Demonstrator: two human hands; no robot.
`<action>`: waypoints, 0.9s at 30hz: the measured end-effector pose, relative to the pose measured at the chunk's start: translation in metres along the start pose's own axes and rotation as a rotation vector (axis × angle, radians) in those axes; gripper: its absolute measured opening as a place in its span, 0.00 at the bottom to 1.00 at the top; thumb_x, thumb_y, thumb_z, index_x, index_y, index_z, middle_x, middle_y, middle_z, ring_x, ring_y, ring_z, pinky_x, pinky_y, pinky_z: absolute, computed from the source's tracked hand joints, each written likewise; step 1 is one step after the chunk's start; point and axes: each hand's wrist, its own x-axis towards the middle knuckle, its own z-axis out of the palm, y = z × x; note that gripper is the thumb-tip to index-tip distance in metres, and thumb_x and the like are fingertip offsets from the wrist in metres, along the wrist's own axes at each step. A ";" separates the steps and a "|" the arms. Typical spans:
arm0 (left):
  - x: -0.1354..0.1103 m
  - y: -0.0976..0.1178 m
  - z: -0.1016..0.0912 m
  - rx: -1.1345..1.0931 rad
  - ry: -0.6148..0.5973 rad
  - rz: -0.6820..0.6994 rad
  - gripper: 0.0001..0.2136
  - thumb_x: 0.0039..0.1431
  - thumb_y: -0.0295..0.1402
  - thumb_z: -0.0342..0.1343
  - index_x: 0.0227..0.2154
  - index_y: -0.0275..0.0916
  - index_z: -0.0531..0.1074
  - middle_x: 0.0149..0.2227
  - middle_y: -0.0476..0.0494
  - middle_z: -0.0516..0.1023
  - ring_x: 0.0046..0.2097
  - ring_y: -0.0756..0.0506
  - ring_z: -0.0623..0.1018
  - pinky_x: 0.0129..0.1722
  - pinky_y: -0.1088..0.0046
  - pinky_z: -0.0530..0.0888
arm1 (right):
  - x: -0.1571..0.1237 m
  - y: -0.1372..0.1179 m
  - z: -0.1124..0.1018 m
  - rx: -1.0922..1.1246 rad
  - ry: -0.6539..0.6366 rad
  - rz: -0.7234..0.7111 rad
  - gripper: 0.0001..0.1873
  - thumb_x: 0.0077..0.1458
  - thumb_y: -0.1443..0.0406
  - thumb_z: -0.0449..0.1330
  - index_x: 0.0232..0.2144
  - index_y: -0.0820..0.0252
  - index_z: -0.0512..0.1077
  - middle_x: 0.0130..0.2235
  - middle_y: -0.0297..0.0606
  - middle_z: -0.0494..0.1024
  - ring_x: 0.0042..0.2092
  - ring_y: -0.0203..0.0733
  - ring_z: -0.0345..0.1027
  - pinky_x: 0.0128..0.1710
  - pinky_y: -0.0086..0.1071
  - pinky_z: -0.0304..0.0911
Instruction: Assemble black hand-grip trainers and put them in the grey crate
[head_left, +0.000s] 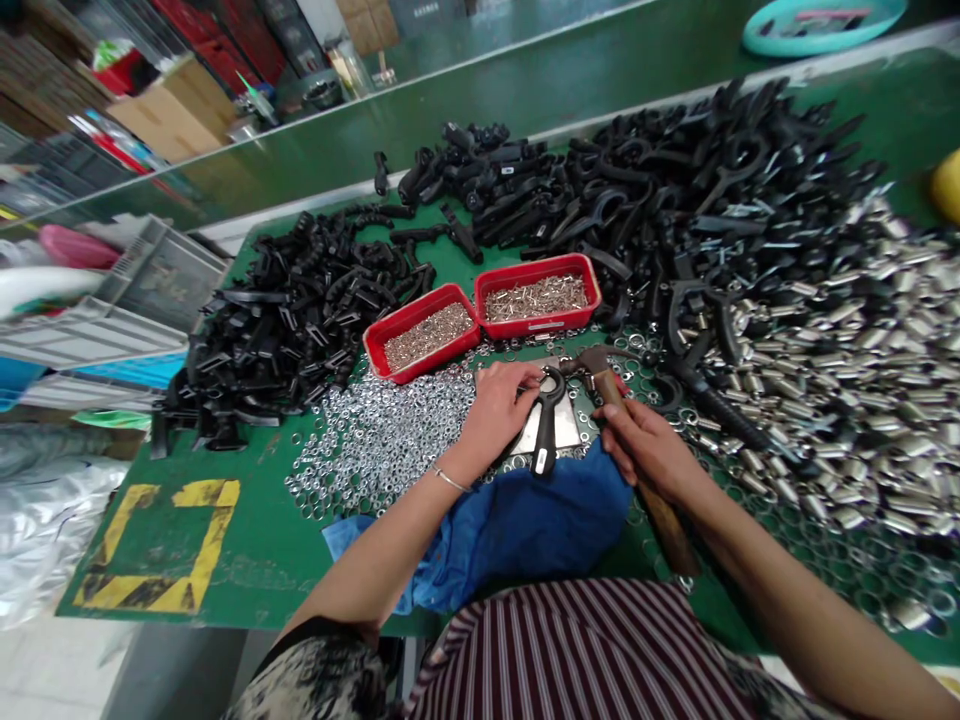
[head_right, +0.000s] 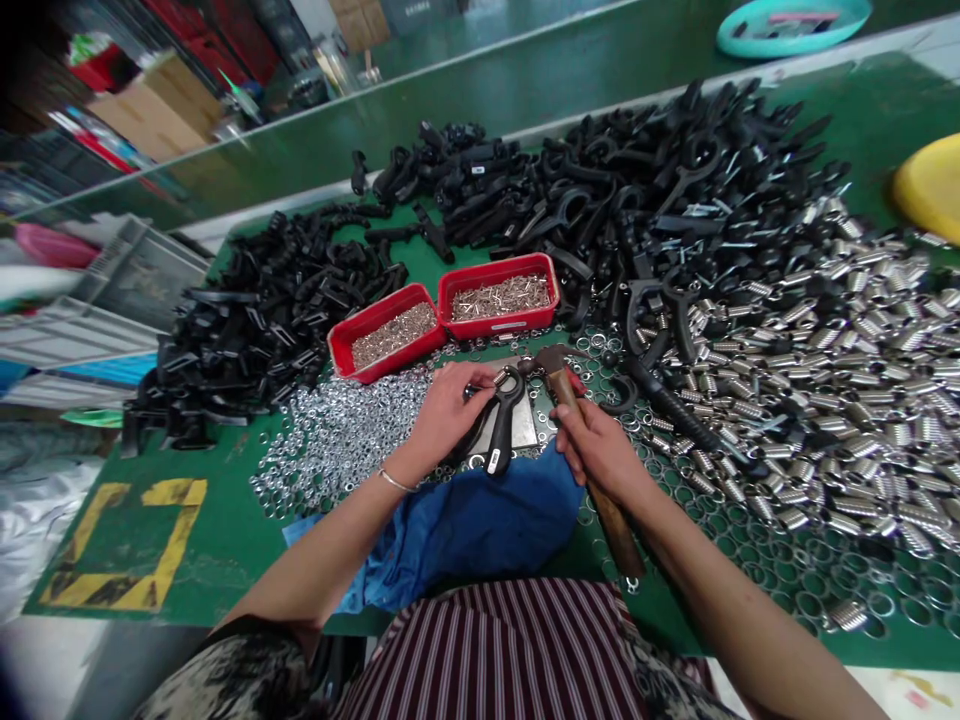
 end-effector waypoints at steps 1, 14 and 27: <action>0.000 0.000 -0.001 0.003 -0.004 0.006 0.07 0.67 0.31 0.54 0.45 0.40 0.72 0.43 0.46 0.80 0.47 0.43 0.74 0.52 0.64 0.65 | 0.000 0.000 0.000 -0.004 -0.002 0.004 0.22 0.62 0.46 0.57 0.43 0.57 0.67 0.26 0.28 0.73 0.14 0.29 0.56 0.10 0.25 0.54; 0.003 -0.001 0.012 0.354 -0.092 0.158 0.12 0.70 0.27 0.44 0.52 0.34 0.67 0.45 0.38 0.77 0.45 0.40 0.72 0.49 0.60 0.65 | 0.000 0.002 -0.001 -0.014 -0.003 0.002 0.21 0.63 0.47 0.56 0.44 0.57 0.67 0.26 0.27 0.74 0.14 0.29 0.58 0.10 0.25 0.54; -0.017 0.004 -0.004 0.269 -0.113 0.075 0.14 0.71 0.31 0.45 0.56 0.37 0.66 0.49 0.39 0.77 0.50 0.41 0.72 0.52 0.62 0.65 | -0.012 -0.032 -0.008 -0.343 -0.013 -0.082 0.20 0.62 0.45 0.53 0.42 0.53 0.68 0.28 0.33 0.76 0.18 0.36 0.62 0.16 0.30 0.58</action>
